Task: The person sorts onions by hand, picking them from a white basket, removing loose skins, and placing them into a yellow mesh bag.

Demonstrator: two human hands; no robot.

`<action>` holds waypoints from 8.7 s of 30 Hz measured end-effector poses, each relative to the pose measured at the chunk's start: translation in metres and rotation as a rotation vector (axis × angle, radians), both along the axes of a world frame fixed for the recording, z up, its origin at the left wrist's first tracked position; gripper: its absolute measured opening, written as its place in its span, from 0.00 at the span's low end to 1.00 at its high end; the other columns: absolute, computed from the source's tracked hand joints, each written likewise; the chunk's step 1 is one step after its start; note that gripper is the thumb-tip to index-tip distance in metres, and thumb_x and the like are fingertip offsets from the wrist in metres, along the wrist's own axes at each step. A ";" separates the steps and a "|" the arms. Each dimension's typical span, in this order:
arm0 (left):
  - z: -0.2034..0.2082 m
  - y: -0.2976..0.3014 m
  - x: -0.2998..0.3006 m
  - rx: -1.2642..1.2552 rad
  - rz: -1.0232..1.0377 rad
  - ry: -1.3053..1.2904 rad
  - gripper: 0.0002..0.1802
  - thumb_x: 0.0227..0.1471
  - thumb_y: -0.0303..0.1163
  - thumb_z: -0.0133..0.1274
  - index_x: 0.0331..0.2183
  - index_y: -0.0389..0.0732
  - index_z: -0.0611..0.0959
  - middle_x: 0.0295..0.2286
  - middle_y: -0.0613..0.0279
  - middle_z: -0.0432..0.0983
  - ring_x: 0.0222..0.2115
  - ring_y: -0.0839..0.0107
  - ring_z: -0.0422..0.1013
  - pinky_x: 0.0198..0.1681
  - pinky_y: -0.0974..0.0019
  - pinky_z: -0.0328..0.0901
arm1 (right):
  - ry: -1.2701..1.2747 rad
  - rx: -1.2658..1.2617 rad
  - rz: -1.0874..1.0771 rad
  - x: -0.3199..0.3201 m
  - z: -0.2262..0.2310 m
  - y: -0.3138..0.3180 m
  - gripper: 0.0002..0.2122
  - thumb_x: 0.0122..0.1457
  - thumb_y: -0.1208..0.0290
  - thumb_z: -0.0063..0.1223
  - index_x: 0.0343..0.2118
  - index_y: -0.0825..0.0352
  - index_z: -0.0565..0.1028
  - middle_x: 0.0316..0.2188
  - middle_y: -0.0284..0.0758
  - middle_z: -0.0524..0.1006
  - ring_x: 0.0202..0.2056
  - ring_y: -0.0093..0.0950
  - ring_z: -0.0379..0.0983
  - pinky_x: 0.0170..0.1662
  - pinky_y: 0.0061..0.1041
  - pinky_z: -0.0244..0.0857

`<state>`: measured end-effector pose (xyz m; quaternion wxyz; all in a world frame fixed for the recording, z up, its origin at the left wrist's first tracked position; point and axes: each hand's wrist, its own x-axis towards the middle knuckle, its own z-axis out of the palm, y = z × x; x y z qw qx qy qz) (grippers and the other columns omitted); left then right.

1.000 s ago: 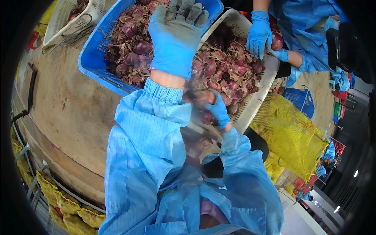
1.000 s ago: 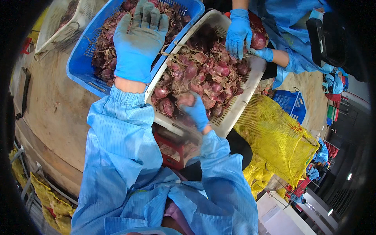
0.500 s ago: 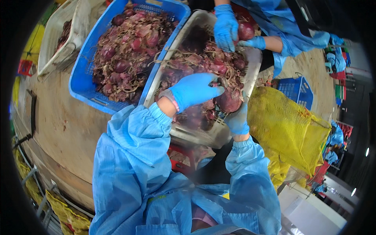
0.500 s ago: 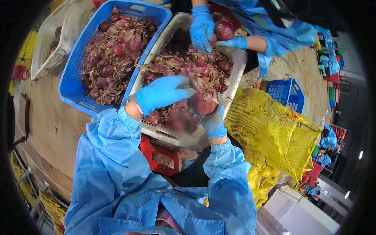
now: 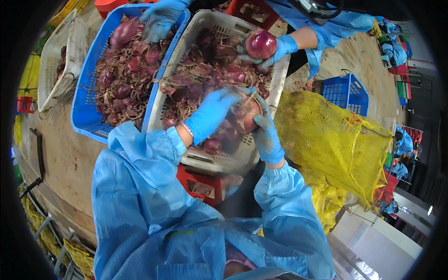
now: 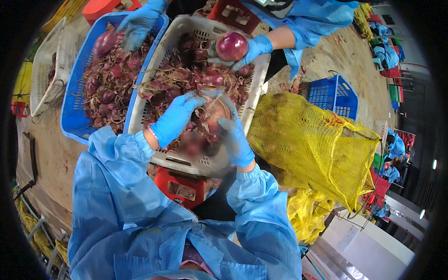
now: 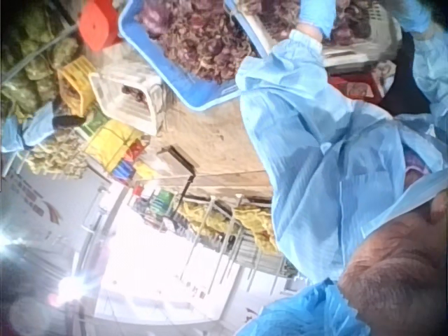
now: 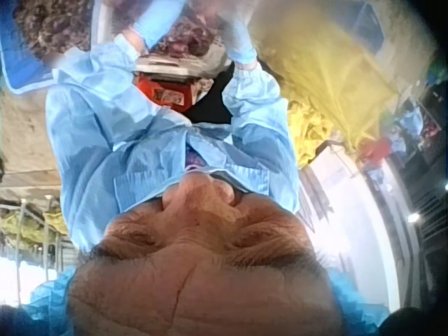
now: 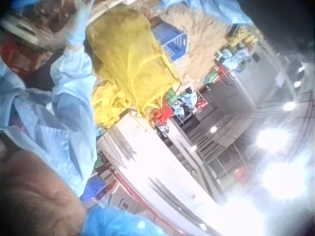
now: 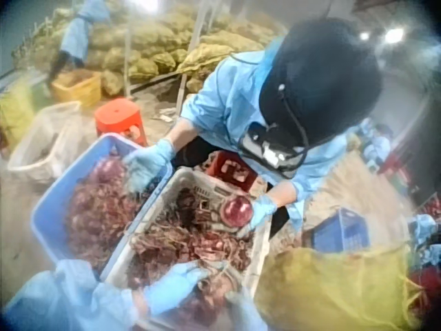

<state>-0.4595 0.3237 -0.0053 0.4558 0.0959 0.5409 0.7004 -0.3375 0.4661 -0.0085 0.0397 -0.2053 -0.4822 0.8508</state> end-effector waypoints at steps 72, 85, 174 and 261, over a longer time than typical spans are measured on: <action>-0.234 -0.065 0.079 -0.397 0.609 -0.080 0.26 0.62 0.46 0.41 0.57 0.44 0.68 0.46 0.55 0.71 0.42 0.55 0.70 0.47 0.54 0.67 | 0.976 -0.446 -0.445 0.059 0.066 0.137 0.18 0.66 0.64 0.38 0.49 0.74 0.70 0.33 0.36 0.77 0.32 0.31 0.76 0.39 0.29 0.72; -0.246 -0.030 0.119 -0.963 -0.243 1.227 0.43 0.37 0.37 0.62 0.56 0.37 0.67 0.50 0.35 0.65 0.48 0.41 0.65 0.49 0.49 0.63 | 0.951 -0.474 -0.359 0.042 0.052 0.136 0.16 0.66 0.65 0.38 0.49 0.72 0.68 0.37 0.41 0.78 0.33 0.34 0.76 0.40 0.32 0.73; -0.041 -0.068 0.122 -0.242 0.521 0.344 0.11 0.56 0.25 0.44 0.42 0.39 0.73 0.26 0.67 0.70 0.22 0.79 0.65 0.23 0.73 0.61 | 0.091 -0.311 -0.078 0.060 0.026 -0.008 0.20 0.63 0.55 0.44 0.52 0.63 0.66 0.46 0.42 0.73 0.48 0.35 0.74 0.51 0.41 0.69; -0.179 -0.129 0.050 -1.094 -0.133 0.516 0.26 0.52 0.41 0.53 0.48 0.33 0.77 0.45 0.46 0.76 0.44 0.55 0.73 0.48 0.60 0.65 | 0.807 -0.519 -1.013 0.073 0.038 0.179 0.07 0.59 0.65 0.50 0.31 0.61 0.77 0.26 0.29 0.80 0.27 0.28 0.76 0.41 0.34 0.72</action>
